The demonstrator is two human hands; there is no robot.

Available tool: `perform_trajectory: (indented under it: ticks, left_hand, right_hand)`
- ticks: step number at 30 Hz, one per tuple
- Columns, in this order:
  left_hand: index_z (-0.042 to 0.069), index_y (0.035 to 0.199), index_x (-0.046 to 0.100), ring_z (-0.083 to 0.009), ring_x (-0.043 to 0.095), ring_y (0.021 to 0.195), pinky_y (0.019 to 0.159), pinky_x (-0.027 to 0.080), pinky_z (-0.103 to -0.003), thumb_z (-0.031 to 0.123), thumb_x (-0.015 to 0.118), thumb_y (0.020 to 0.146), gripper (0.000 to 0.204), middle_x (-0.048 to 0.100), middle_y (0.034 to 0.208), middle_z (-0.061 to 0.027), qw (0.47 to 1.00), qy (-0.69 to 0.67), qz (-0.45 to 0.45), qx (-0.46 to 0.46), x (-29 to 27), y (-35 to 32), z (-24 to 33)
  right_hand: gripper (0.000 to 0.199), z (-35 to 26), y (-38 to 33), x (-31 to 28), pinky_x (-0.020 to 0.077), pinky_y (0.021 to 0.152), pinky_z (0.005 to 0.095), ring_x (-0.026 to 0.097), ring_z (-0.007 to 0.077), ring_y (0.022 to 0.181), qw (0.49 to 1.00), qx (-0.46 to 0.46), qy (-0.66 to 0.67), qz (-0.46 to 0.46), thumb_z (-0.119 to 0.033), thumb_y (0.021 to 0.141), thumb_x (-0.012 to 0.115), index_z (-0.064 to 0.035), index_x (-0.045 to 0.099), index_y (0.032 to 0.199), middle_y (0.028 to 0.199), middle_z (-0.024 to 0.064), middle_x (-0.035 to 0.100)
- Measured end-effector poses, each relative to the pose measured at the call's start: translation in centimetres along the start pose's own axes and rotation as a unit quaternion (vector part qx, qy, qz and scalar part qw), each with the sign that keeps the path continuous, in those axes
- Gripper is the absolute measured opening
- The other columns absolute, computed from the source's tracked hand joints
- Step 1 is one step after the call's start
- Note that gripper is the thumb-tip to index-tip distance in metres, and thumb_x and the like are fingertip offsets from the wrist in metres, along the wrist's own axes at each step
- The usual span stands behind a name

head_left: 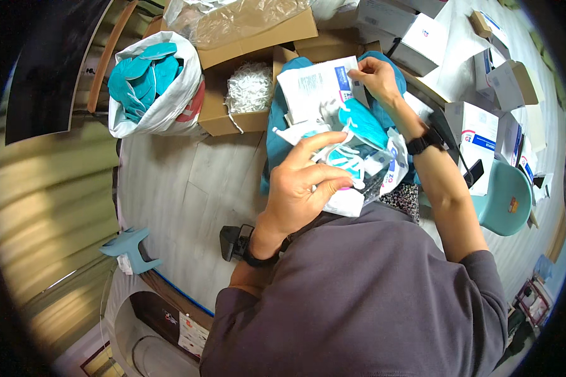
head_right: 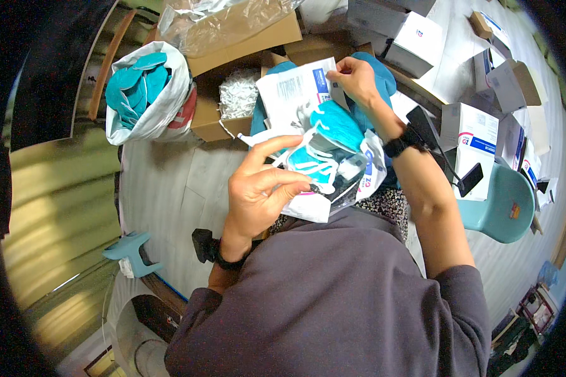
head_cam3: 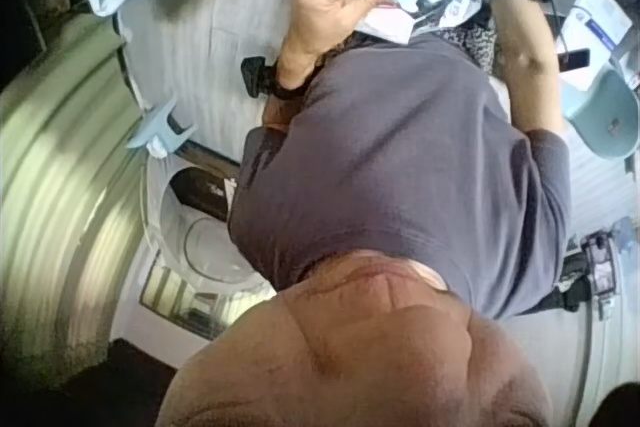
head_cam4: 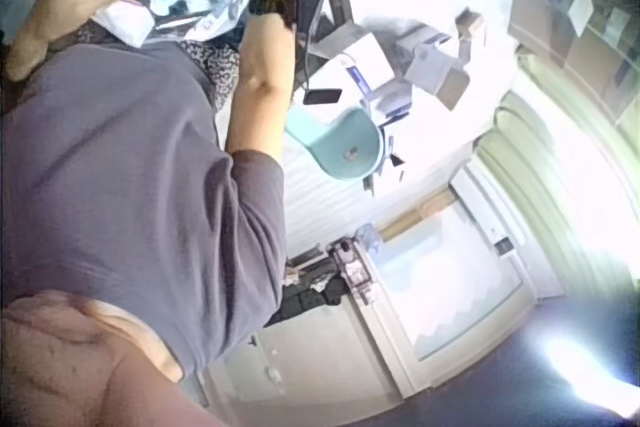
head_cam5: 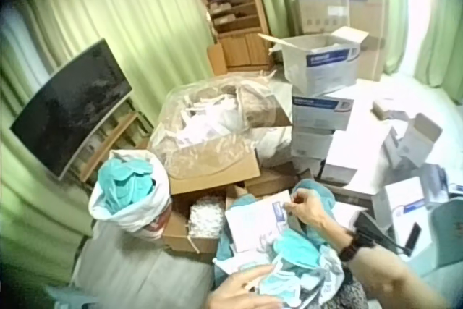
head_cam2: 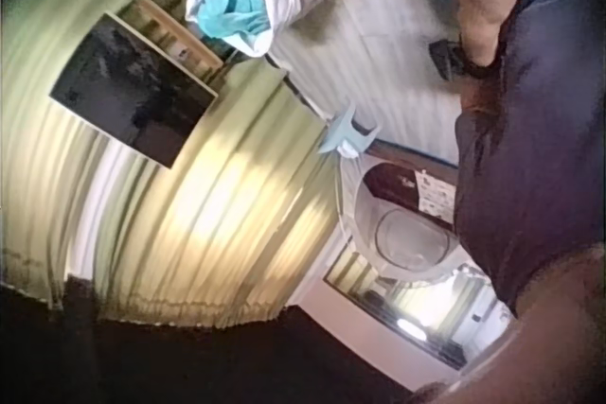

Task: The recorder is sorting and untangling green face masks with white straps, then placing them into plastic sleeves and boxes.

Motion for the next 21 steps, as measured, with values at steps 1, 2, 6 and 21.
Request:
perform_trajectory:
  ticks: [1, 2, 6, 21]
  left_hand:
    - [0.002, 0.083, 0.073, -0.0180, 0.068, 0.082, 0.067, 0.053, -0.028, 0.004, 0.077, 0.077, 0.007, 0.065, 0.119, -0.0137, 1.000, 0.007, 0.015, -0.012, 0.0, -0.1, 0.0]
    - [0.002, 0.086, 0.071, -0.0179, 0.067, 0.078, 0.065, 0.052, -0.028, 0.004, 0.076, 0.079, 0.008, 0.065, 0.110, -0.0128, 0.999, 0.013, 0.029, -0.020, 0.0, -0.3, -0.4]
    - [0.000, 0.104, 0.062, -0.0094, 0.063, 0.064, 0.057, 0.046, -0.023, 0.005, 0.068, 0.091, 0.015, 0.061, 0.067, -0.0040, 0.996, 0.030, 0.078, -0.008, 0.7, -0.1, -2.4]
    - [0.005, 0.082, 0.069, -0.0264, 0.063, 0.060, 0.053, 0.046, -0.037, 0.008, 0.071, 0.081, 0.005, 0.064, 0.069, -0.0095, 0.954, 0.270, 0.045, 0.123, 3.7, 5.4, -4.6]
  right_hand:
    - [0.015, -0.3, -0.6, -0.4, 0.0463, 0.063, 0.0253, 0.058, 0.0087, 0.069, 0.999, -0.016, 0.041, 0.004, -0.014, 0.079, 0.078, -0.0037, 0.069, 0.085, 0.076, 0.0000, 0.066]
    - [0.014, -1.8, -1.3, -0.3, 0.0458, 0.063, 0.0248, 0.058, 0.0086, 0.070, 0.996, -0.031, 0.084, -0.002, -0.013, 0.080, 0.076, -0.0030, 0.068, 0.087, 0.078, -0.0003, 0.066]
    - [0.012, -6.1, -4.5, -1.5, 0.0448, 0.064, 0.0237, 0.056, 0.0077, 0.073, 0.987, -0.114, 0.112, -0.011, -0.008, 0.084, 0.072, 0.0000, 0.068, 0.092, 0.084, -0.0008, 0.065]
    - [0.012, -11.3, -12.1, -2.4, 0.0440, 0.053, 0.0307, 0.056, 0.0170, 0.059, 0.960, -0.275, -0.051, -0.003, -0.005, 0.079, 0.075, -0.0005, 0.064, 0.079, 0.072, 0.0090, 0.061]
Point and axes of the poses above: each hand's wrist, its own y-axis towards the middle knuckle, its own x-axis out of the palm, z = x × y, the point moved 1 cm from there along y, towards the middle knuckle
